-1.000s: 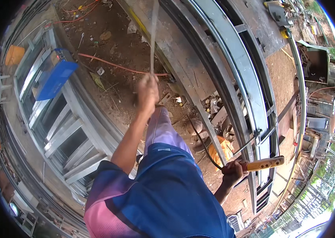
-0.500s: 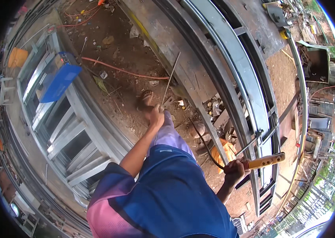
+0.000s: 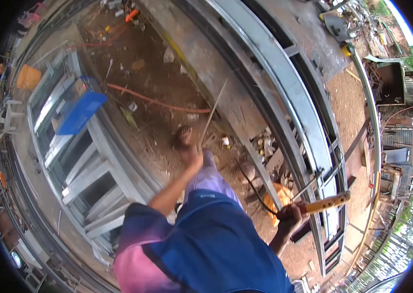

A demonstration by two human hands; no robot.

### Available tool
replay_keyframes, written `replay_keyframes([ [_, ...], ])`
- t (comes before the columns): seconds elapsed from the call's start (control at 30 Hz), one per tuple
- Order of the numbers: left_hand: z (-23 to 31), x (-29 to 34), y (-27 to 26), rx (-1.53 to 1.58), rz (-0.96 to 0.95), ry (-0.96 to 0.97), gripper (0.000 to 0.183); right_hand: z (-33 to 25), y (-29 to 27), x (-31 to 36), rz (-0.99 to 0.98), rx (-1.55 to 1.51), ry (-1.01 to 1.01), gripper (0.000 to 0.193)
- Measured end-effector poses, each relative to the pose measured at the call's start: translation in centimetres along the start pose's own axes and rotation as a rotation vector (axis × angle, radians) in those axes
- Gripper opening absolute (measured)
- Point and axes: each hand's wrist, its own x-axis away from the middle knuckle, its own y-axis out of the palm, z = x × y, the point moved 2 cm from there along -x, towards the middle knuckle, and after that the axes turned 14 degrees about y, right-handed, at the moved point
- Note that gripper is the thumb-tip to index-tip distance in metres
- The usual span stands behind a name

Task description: Welding steel beams together to fabricate a larger structure.

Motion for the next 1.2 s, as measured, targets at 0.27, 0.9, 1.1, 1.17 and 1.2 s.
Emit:
replay_keyframes([
  [0.27,0.2,4.7,-3.3,0.448,-0.351,-0.325,0.026,1.0,-1.5,0.5,0.046,-0.057,0.015,0.017],
  [0.9,1.6,-8.6,-2.9,0.308,-0.656,-0.154,0.019,2.9,-2.8,1.1,0.094,-0.161,0.053,0.018],
  [1.1,1.4,-10.7,0.5,0.316,-0.611,-0.150,0.023,3.0,-2.7,0.6,0.120,-0.179,0.086,0.017],
  [1.17,1.6,-11.2,0.4,0.353,-0.519,-0.148,0.023,2.7,-2.5,0.5,0.098,-0.193,0.103,0.016],
  [1.2,1.3,-11.0,0.0,0.382,-0.540,-0.162,0.023,2.6,-2.5,0.5,0.092,-0.188,0.100,0.016],
])
